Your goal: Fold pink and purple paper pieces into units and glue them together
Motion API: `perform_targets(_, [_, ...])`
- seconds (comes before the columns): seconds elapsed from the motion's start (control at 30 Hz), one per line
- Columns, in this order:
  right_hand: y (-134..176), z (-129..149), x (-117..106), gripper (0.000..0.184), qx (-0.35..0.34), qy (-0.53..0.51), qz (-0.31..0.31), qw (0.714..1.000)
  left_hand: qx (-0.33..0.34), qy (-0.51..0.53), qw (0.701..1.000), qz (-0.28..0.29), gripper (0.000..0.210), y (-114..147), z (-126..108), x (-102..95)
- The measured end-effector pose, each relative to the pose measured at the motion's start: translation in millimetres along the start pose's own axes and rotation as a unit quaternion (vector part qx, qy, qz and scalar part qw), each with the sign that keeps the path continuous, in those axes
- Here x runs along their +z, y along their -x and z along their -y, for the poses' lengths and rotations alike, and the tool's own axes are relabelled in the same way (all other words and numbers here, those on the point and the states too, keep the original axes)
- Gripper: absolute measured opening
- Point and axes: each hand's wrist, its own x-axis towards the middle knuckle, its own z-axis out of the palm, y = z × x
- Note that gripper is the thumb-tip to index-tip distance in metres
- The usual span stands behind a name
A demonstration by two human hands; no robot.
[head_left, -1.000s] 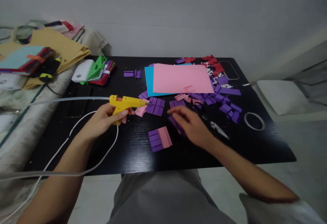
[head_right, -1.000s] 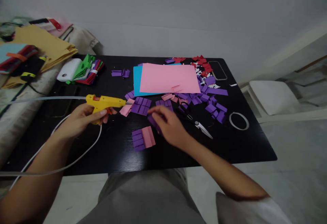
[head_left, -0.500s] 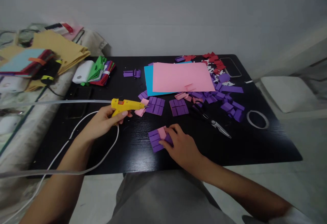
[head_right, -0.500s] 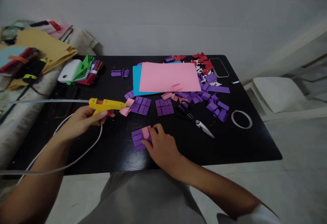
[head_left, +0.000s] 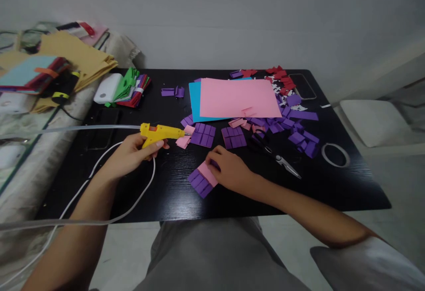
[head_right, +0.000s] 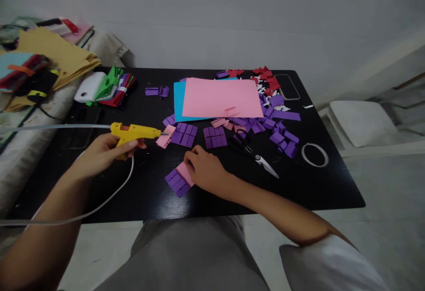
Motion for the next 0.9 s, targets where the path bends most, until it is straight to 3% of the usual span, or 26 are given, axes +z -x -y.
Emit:
perform_targets(0.17, [-8,-5,-13,0.009,-0.013,-0.031,-0.002,0.999,0.000,-0.008,1.000,0.008,0.057,6,1,-4.8])
perform_targets(0.37, [11,-10,-20,0.028,0.054,-0.079,0.033,0.995,-0.005,-0.018,1.000,0.011,0.058,11,6,-5.2])
perform_targets(0.47, [16,-4,-14,0.017,0.068,-0.091,0.042,0.993,-0.009,-0.012,1.000,0.013,0.058,9,7,-2.3])
perform_targets(0.57, [14,2,-7,0.008,0.050,-0.096,0.042,0.993,-0.007,-0.009,1.000,0.015,0.057,7,6,0.9])
perform_targets(0.77, [0,-1,-1,0.012,0.023,-0.092,0.014,0.995,0.002,-0.020,1.000,0.009,0.051,10,0,2.8])
perform_targets(0.9, [-8,-4,-4,0.005,-0.011,-0.091,0.005,0.996,-0.012,-0.020,1.000,-0.001,0.051,11,0,2.0])
